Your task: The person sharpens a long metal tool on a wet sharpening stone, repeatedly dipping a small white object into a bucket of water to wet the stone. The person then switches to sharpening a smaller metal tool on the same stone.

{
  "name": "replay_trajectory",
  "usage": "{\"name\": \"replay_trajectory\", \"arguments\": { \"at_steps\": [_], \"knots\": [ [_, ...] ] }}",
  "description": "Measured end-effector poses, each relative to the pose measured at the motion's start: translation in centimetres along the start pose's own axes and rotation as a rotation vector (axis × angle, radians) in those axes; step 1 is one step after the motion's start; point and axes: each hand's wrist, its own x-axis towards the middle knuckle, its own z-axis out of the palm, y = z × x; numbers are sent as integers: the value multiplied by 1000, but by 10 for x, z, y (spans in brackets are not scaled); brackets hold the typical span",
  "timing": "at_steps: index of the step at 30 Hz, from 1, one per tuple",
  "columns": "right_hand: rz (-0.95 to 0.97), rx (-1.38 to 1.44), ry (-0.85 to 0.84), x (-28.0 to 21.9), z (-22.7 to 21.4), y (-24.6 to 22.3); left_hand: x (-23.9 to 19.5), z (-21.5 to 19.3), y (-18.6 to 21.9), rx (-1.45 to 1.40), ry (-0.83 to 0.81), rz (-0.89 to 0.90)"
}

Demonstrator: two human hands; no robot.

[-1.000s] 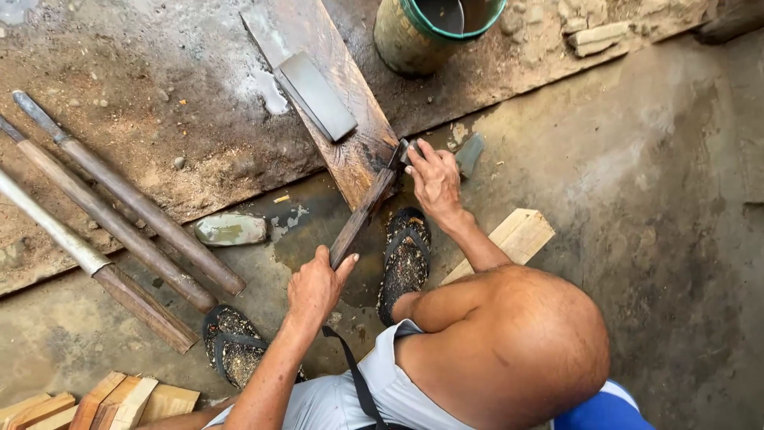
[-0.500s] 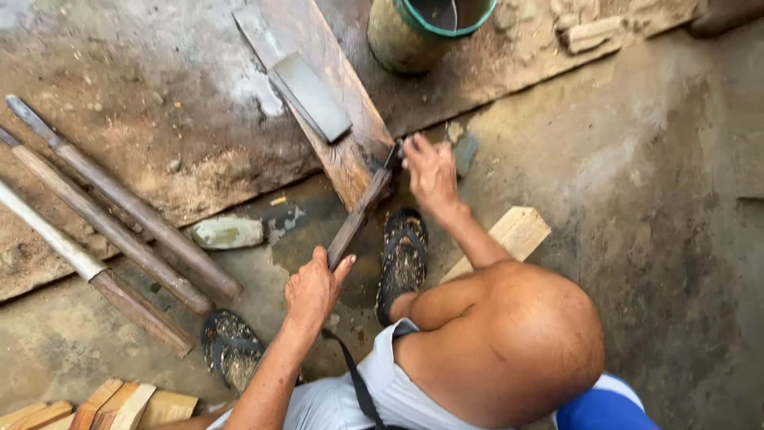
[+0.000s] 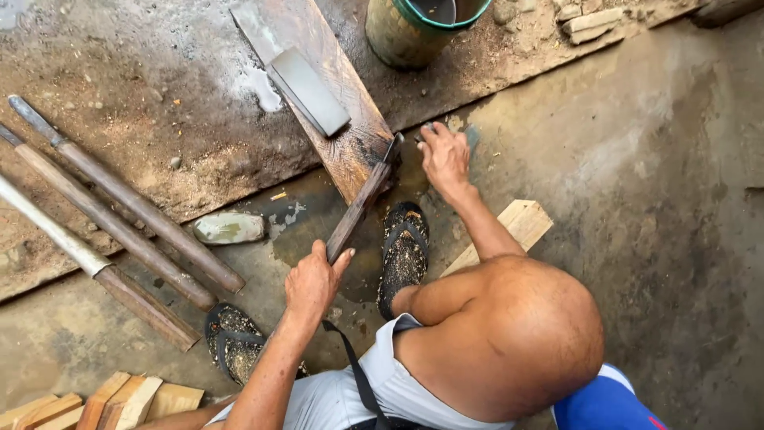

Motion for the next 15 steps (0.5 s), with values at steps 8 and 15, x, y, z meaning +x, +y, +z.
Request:
{"name": "replay_trajectory", "arguments": {
  "at_steps": [8,15],
  "knots": [
    [67,401,55,-23,-2,10,13,-39,-4,-248,-104,-63],
    [-47,502,-4,37,-26,-74,10,-88,-8,-670,92,-87]
  ]
}}
